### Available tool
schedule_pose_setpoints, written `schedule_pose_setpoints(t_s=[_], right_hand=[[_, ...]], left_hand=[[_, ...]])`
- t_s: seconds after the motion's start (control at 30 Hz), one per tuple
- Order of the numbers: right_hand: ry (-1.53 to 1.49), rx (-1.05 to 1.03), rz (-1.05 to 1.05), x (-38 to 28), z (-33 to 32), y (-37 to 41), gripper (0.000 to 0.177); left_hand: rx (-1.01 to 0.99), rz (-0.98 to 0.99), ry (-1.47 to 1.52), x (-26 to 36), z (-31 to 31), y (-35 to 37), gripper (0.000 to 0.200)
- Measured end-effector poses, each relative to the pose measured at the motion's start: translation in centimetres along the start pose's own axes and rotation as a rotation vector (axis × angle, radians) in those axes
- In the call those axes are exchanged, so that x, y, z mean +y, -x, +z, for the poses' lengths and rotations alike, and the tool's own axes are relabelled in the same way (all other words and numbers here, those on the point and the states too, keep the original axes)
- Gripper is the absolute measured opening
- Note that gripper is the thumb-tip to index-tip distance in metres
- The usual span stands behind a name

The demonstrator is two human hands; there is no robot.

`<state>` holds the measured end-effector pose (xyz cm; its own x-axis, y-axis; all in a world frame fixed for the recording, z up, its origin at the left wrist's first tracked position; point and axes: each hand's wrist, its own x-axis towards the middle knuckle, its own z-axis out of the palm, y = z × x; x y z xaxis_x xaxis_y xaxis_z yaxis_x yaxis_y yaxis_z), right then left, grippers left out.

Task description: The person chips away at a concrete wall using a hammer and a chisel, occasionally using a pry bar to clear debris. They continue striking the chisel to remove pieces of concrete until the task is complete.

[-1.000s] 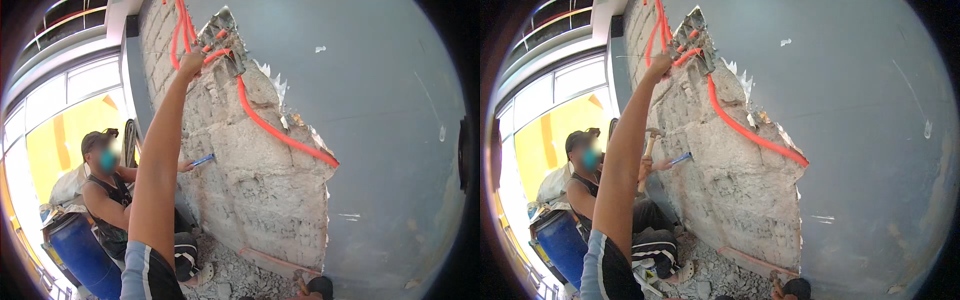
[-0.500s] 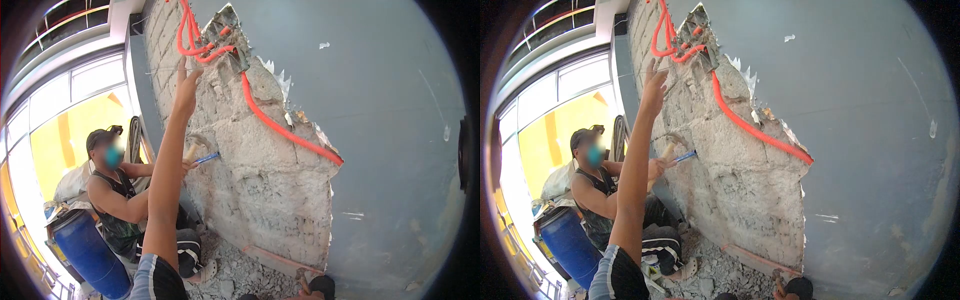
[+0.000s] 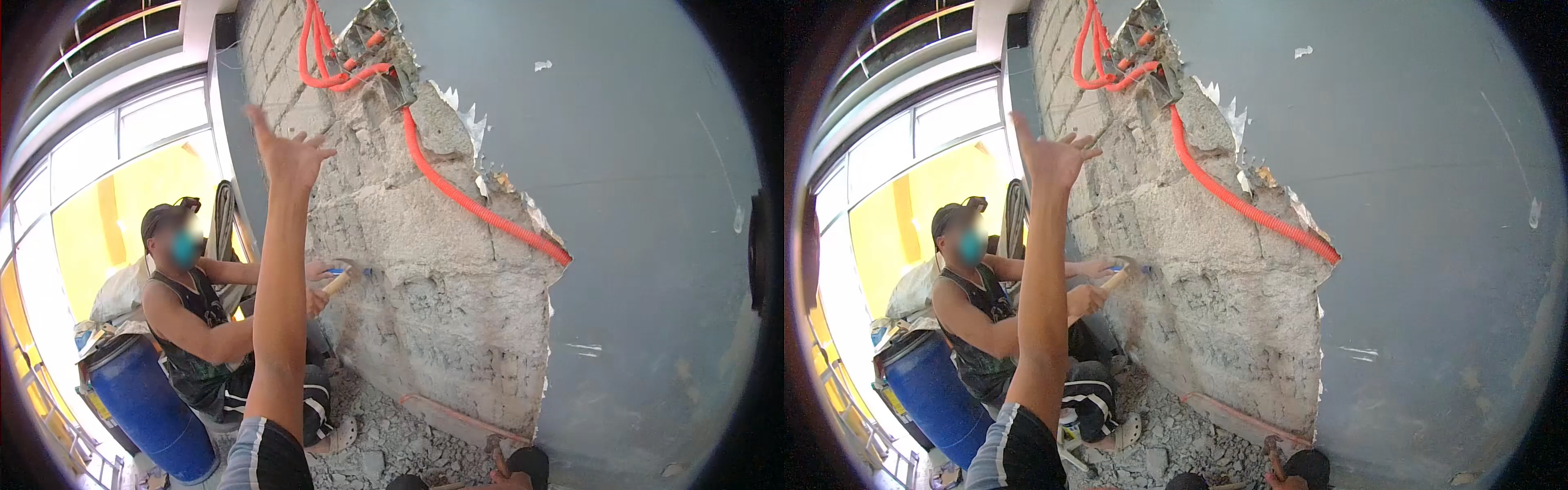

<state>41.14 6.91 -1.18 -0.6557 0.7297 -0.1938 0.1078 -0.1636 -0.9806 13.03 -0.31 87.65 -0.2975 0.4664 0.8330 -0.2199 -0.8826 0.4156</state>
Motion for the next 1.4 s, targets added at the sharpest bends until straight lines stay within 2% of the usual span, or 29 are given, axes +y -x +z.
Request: schedule_pose_setpoints(t_s=[0.03,0.07,0.13,0.17,0.23,0.37,0.47,0.5,0.53,0.57,0.63,0.7,0.77,0.8,0.83,0.87,0.9,0.97,1.0,1.03,1.07,1.1,1.17,1.23,1.3,1.33,1.37,1.4], right_hand=[[0.247,-0.057,0.024,-1.1,0.1,0.6,0.023],[0.249,-0.063,0.029,-2.1,0.6,1.4,0.023],[-0.091,0.309,0.131,-6.1,2.6,3.8,0.038],[0.097,0.283,0.183,-11.8,2.9,6.5,0.044],[0.481,0.21,0.275,-23.3,3.4,11.9,0.057],[0.439,0.284,0.203,-24.3,3.7,12.6,0.068],[0.556,0.284,0.146,-19.5,3.2,10.5,0.065],[0.579,0.288,-0.078,-15.9,2.9,9.3,0.062],[0.599,0.292,-0.303,-15.3,3.0,9.3,0.06],[0.597,0.298,-0.3,-14.9,2.7,9.3,0.06],[0.635,0.192,0.145,-20.4,3.0,11.1,0.052],[0.578,0.217,0.206,-21.5,3.0,11.5,0.051],[0.52,0.234,0.27,-21.4,3.5,11.8,0.05],[0.387,0.328,0.284,-20.9,4.0,11.8,0.053],[0.255,0.419,0.296,-20.6,4.3,11.6,0.055],[0.259,0.417,0.297,-20.6,4.1,11.5,0.055],[0.218,0.357,0.291,-20.5,3.6,11.5,0.055],[0.187,0.287,0.292,-21.4,3.3,11.9,0.056],[0.285,0.23,0.316,-23.1,3.3,12.5,0.051],[0.384,0.172,0.34,-24.0,3.3,12.8,0.047],[0.395,0.164,0.35,-24.0,3.3,12.6,0.047],[0.407,0.17,0.367,-23.8,3.2,12.0,0.046],[0.431,0.186,0.416,-22.7,2.9,10.4,0.045],[0.435,0.212,0.47,-21.3,2.8,8.9,0.043],[0.446,0.236,0.251,-19.9,2.7,8.8,0.057],[0.481,0.252,0.253,-18.4,2.5,7.9,0.059],[0.523,0.263,0.26,-17.3,2.2,8.2,0.063],[0.41,0.292,0.26,-18.9,2.6,9.6,0.062]], left_hand=[[-0.037,-0.051,-0.154,0.0,0.5,-0.6,0.134],[-0.03,-0.052,-0.158,0.4,0.9,-1.6,0.134],[0.008,-0.109,-0.018,1.1,1.6,-4.5,0.13],[0.008,-0.11,-0.016,1.7,1.8,-5.9,0.13],[-0.158,-0.164,0.168,2.8,2.1,-8.5,0.122],[-0.034,-0.154,0.059,3.3,4.8,-11.6,0.11],[0.031,-0.223,0.093,2.6,5.0,-15.0,0.105],[0.044,-0.244,0.054,1.8,4.9,-15.9,0.095],[0.055,-0.264,0.016,0.8,4.7,-17.1,0.086],[0.052,-0.269,0.021,-0.6,4.6,-18.1,0.086],[0.09,-0.266,0.028,-4.1,2.9,-20.9,0.051],[-0.089,-0.35,0.096,-6.9,-1.5,-23.9,0.029],[0.226,-0.269,-0.072,-7.1,-2.5,-21.2,0.026],[0.225,-0.272,-0.071,-6.9,-3.1,-19.7,0.026],[0.24,-0.194,-0.143,-6.4,-3.7,-18.4,0.029],[0.259,-0.114,-0.215,-5.7,-4.1,-17.2,0.032],[0.269,-0.112,-0.215,-5.0,-4.3,-16.0,0.032],[0.228,-0.056,-0.369,-3.2,-4.4,-13.9,0.046],[0.242,-0.056,-0.373,-2.2,-4.4,-12.7,0.046],[0.24,-0.058,-0.501,-1.3,-4.4,-11.5,0.054],[0.239,-0.062,-0.629,-0.4,-4.6,-10.1,0.062],[0.254,-0.067,-0.63,0.7,-4.8,-7.9,0.062],[0.16,0.008,-0.474,1.5,-6.7,-1.5,0.07],[0.12,0.087,-0.521,0.1,-9.5,5.0,0.068],[0.101,0.15,-0.548,-4.2,-15.0,13.8,0.057],[0.236,0.091,-0.633,-6.8,-16.6,19.7,0.052],[0.247,-0.022,-0.795,-9.5,-18.3,26.0,0.046],[-0.029,-0.032,-1.187,-12.1,-22.2,32.3,0.041]])
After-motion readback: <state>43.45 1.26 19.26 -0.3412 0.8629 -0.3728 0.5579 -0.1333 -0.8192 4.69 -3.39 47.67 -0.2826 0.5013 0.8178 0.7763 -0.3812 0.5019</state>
